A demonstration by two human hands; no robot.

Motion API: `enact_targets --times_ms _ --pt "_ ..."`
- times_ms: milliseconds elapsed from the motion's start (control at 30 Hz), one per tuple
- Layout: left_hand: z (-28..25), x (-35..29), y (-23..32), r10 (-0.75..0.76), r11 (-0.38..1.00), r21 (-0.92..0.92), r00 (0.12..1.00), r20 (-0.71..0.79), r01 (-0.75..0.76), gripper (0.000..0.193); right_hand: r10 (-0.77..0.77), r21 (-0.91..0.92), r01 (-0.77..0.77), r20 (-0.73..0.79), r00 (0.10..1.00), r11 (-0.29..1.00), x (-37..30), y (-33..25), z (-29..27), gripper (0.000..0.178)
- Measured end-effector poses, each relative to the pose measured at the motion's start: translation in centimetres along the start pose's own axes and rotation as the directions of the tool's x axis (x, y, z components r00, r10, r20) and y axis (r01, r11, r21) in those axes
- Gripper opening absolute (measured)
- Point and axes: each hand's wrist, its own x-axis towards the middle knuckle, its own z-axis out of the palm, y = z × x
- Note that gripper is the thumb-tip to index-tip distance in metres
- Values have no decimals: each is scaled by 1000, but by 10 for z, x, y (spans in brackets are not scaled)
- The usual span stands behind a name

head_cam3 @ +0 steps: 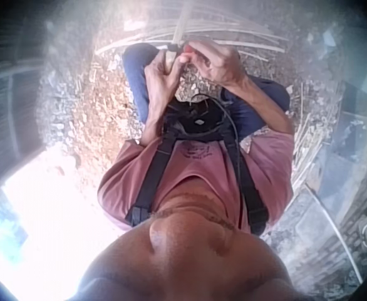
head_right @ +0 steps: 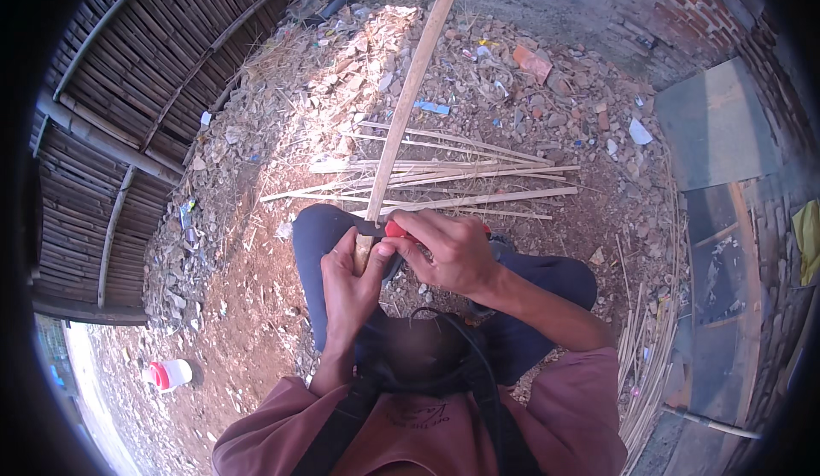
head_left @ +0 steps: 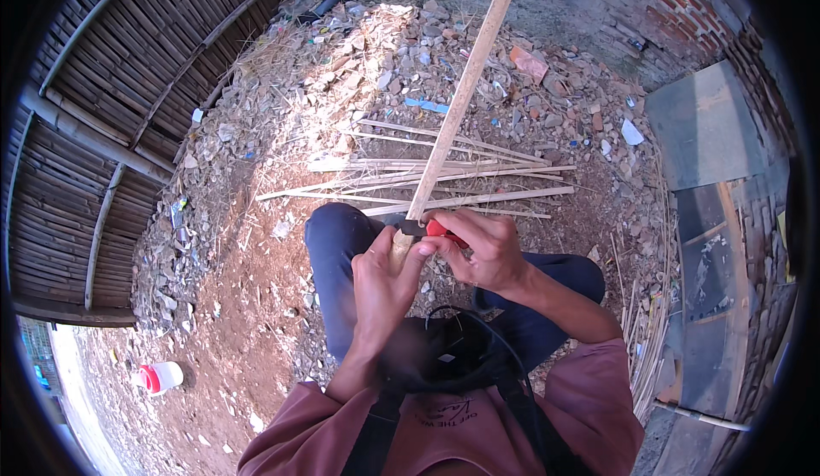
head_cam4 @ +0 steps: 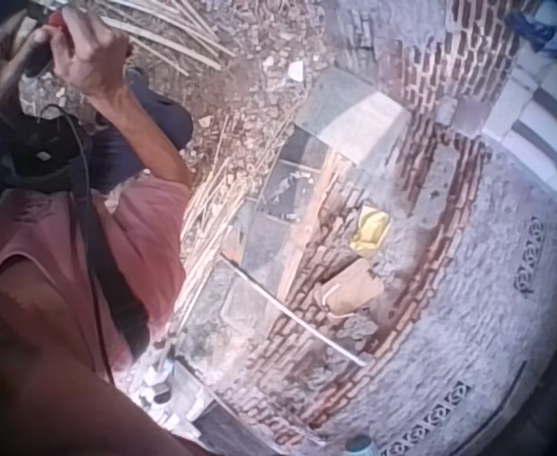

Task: The person shaves a wood strip using a small blade held in their right hand while holding the strip with their left hand, working over a pile of wood scraps and debris.

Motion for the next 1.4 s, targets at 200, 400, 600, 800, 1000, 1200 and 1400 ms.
enact_targets --times_ms 200,400,600,800,1000,1200,1400 --pt "2 -6 7 -7 1000 27 1000 -24 8 31 -46 30 45 31 998 999 4 9 -7 25" --pt "-9 -5 9 6 996 84 997 76 -12 28 -83 54 78 98 992 995 8 10 -13 24" --pt "-14 2 -2 67 996 50 981 181 -78 35 -64 43 58 145 987 997 8 6 -14 22" --pt "-12 1 1 53 995 -98 967 251 -30 27 -58 61 49 168 984 997 8 5 -16 22" --pt "-7 -4 7 122 992 -45 982 147 -117 19 -58 66 48 155 986 997 7 4 -15 22" --pt "-2 -5 5 111 992 37 986 126 -117 20 -51 -8 53 129 990 999 8 -1 -17 20" --pt "-3 -4 11 41 988 139 987 157 -63 23 -40 -72 47 99 994 996 5 -4 -15 21"
